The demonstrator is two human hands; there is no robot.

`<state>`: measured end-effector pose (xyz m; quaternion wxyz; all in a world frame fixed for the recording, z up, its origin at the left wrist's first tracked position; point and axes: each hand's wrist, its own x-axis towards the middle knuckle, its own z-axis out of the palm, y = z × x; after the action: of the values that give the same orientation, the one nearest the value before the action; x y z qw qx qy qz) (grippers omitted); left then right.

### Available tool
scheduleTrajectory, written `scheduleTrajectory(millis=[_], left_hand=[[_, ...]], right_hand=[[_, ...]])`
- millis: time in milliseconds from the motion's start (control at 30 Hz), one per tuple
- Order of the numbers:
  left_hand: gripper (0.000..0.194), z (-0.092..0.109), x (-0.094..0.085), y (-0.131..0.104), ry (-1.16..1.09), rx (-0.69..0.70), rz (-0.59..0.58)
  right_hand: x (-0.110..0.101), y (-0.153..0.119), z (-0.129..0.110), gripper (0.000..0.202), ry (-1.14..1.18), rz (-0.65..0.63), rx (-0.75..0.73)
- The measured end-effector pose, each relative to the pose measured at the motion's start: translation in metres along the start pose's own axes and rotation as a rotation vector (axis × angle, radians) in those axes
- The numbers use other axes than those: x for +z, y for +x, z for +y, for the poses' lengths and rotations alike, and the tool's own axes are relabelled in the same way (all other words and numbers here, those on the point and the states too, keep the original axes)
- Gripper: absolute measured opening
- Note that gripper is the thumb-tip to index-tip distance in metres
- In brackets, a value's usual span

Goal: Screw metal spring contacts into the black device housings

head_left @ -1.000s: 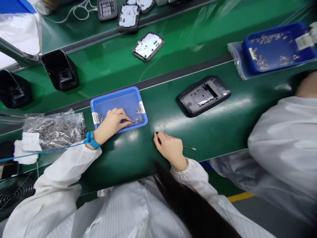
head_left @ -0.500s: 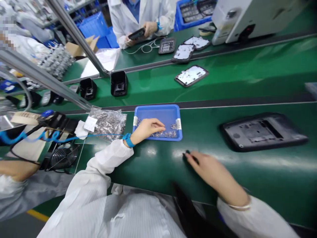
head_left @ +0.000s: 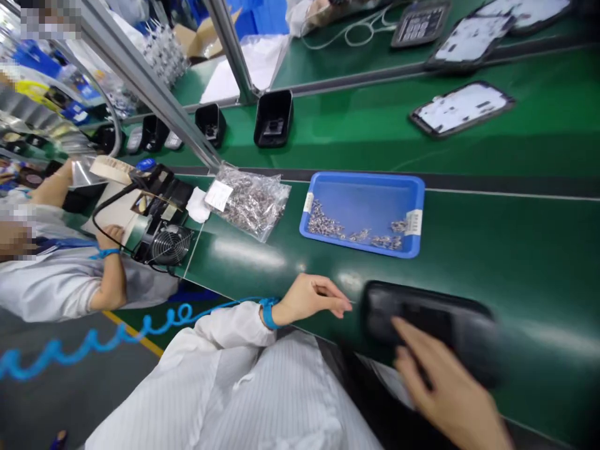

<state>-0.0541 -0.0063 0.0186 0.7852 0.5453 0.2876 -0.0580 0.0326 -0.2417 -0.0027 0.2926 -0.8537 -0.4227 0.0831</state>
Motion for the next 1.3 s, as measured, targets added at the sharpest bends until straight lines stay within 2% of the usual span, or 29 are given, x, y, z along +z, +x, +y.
scheduleTrajectory(millis=[33, 100, 167, 300, 367, 433, 533, 767, 1133, 1233, 1300], left_hand=[[0.049, -0.002, 0.001, -0.005, 0.016, 0.034, -0.013], [0.041, -0.001, -0.002, -0.013, 0.127, 0.148, -0.032], [0.028, 0.004, -0.011, -0.016, 0.343, 0.323, -0.028], [0.011, 0.011, -0.031, -0.001, 0.799, 0.676, 0.064], [0.006, 0.012, -0.033, 0.009, 0.955, 0.767, 0.106], [0.003, 0.013, -0.031, 0.017, 1.035, 0.818, 0.098], [0.003, 0.016, -0.027, 0.024, 1.037, 0.824, 0.069], [0.004, 0.019, -0.029, 0.022, 0.949, 0.722, 0.131], [0.008, 0.015, -0.039, 0.032, 0.950, 0.827, 0.014], [0.033, 0.015, -0.040, 0.035, 0.906, 0.736, -0.048], [0.049, 0.017, -0.036, 0.036, 1.011, 0.623, -0.114]], right_hand=[[0.006, -0.001, -0.027, 0.044, 0.028, -0.064, -0.111], [0.016, 0.008, -0.068, 0.043, 0.004, -0.180, -0.180], [0.022, 0.026, -0.086, 0.042, -0.059, -0.284, -0.220], [0.019, 0.053, -0.080, 0.043, -0.054, -0.343, -0.288], [0.016, 0.056, -0.075, 0.043, -0.047, -0.323, -0.303], [0.016, 0.056, -0.074, 0.042, -0.052, -0.297, -0.314], [0.018, 0.055, -0.074, 0.042, -0.061, -0.277, -0.315], [0.021, 0.055, -0.074, 0.041, -0.035, -0.237, -0.320], [0.025, 0.053, -0.072, 0.042, -0.046, -0.254, -0.324], [0.027, 0.055, -0.073, 0.043, -0.040, -0.288, -0.309], [0.019, 0.057, -0.072, 0.043, -0.040, -0.315, -0.320]])
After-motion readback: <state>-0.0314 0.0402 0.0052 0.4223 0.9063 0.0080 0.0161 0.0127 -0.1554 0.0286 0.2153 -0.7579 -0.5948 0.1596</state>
